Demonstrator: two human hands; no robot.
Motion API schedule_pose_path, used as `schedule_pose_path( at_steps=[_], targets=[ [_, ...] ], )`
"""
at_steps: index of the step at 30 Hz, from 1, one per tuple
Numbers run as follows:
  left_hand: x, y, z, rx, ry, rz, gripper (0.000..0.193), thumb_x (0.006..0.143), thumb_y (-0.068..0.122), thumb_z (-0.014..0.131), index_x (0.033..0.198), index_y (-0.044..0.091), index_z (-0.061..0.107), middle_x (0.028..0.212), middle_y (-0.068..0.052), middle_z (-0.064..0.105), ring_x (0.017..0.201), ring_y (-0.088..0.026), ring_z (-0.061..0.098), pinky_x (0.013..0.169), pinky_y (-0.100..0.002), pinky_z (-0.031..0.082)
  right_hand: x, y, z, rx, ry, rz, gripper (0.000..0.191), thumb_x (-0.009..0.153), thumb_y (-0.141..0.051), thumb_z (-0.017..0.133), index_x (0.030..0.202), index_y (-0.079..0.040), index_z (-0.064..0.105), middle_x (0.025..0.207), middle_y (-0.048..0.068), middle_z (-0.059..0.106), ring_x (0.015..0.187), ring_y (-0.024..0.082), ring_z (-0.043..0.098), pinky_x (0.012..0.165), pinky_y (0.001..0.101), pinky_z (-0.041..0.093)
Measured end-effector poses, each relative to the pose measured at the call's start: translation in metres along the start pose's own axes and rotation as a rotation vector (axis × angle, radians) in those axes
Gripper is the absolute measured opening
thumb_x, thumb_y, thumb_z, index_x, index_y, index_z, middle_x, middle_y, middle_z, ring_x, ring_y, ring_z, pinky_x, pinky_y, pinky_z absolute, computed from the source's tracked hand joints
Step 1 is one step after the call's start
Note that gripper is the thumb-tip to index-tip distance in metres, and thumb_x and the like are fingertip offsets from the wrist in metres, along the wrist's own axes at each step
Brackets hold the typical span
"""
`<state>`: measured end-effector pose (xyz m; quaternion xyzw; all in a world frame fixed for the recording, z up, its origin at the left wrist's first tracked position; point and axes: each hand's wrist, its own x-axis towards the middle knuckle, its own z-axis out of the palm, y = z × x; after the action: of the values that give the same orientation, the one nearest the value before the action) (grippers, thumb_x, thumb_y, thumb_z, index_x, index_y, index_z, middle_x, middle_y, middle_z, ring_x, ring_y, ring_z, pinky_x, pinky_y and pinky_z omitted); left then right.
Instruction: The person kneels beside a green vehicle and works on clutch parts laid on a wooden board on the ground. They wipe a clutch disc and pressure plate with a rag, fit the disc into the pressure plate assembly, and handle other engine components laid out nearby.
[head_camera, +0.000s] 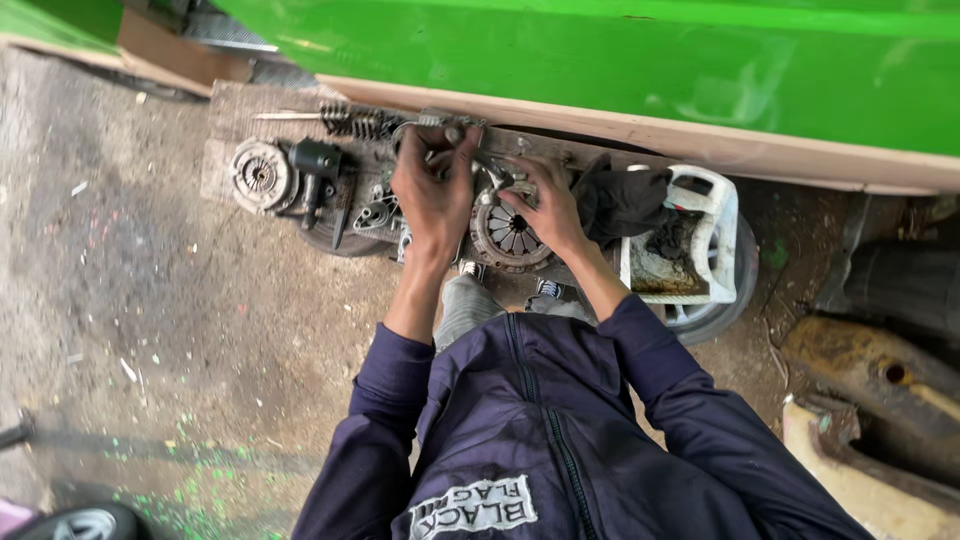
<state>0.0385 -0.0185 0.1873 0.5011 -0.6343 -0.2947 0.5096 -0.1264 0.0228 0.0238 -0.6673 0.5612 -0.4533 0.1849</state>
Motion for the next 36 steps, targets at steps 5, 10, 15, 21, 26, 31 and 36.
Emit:
schedule_pose_path(
  at_steps=[5,10,15,21,26,31,36],
  targets=[
    [0.021,0.014,-0.053,-0.078,0.204,0.022,0.024,0.100,0.018,0.078,0.098,0.003,0.059,0.091,-0.005,0.072,0.079,-0.007,0.069,0.068,-0.024,0.063,0.058,-0.024,0.037,-0.010,-0.264,-0.071,0.043,0.096,-0.045,0.074,0.129,-0.020,0.064,0.129,0.007,0.066,0.118,0.028,0.066,0.097,0.0456,0.058],
    [0.037,0.002,-0.111,0.157,0.341,0.036,0.024,0.100,0.015,0.080,0.098,0.001,0.060,0.086,-0.005,0.070,0.075,-0.010,0.064,0.069,-0.026,0.053,0.102,-0.035,0.088,0.005,-0.528,-0.193,0.042,0.099,-0.055,0.062,0.127,-0.024,0.064,0.132,0.006,0.071,0.122,0.031,0.067,0.100,0.0529,0.057],
    [0.068,-0.047,-0.183,0.160,0.391,-0.065,0.023,0.098,0.015,0.080,0.100,0.001,0.063,0.085,-0.006,0.071,0.075,-0.011,0.066,0.069,-0.028,0.054,0.144,-0.057,0.175,0.075,-0.802,-0.221,0.049,0.100,-0.057,0.057,0.136,-0.024,0.058,0.137,0.012,0.066,0.118,0.031,0.067,0.097,0.0526,0.056],
    [0.131,-0.170,-0.286,0.095,0.352,-0.142,0.020,0.100,0.015,0.078,0.102,0.001,0.064,0.097,-0.011,0.077,0.089,-0.015,0.073,0.081,-0.030,0.059,0.194,-0.079,0.313,0.014,-0.698,-0.223,0.039,0.106,-0.048,0.055,0.136,-0.024,0.057,0.131,0.009,0.072,0.088,0.023,0.070,0.072,0.0384,0.062],
    [0.155,-0.291,-0.358,-0.179,0.273,-0.316,0.018,0.099,0.014,0.073,0.110,0.002,0.065,0.107,-0.016,0.077,0.103,-0.021,0.076,0.093,-0.037,0.062,0.213,-0.094,0.405,-0.235,-0.598,-0.168,0.028,0.111,-0.038,0.051,0.135,-0.024,0.057,0.125,0.005,0.071,0.052,0.006,0.052,0.038,0.0260,0.048],
    [0.195,-0.397,-0.375,-0.446,0.216,-0.517,0.015,0.100,0.015,0.067,0.110,0.003,0.064,0.113,-0.015,0.076,0.112,-0.025,0.075,0.100,-0.044,0.059,0.243,-0.088,0.445,-0.333,-0.661,-0.054,0.037,0.106,-0.024,0.053,0.143,-0.022,0.053,0.129,0.015,0.064,0.042,0.010,0.053,0.033,0.0238,0.049],
    [0.240,-0.472,-0.365,-0.647,0.253,-0.670,0.021,0.101,0.018,0.066,0.114,0.002,0.063,0.116,-0.016,0.075,0.114,-0.026,0.074,0.097,-0.046,0.060,0.275,-0.079,0.475,-0.477,-0.730,0.128,0.044,0.106,-0.023,0.057,0.149,-0.023,0.050,0.133,0.023,0.062,0.052,0.014,0.057,0.043,0.0280,0.052]
  ],
)
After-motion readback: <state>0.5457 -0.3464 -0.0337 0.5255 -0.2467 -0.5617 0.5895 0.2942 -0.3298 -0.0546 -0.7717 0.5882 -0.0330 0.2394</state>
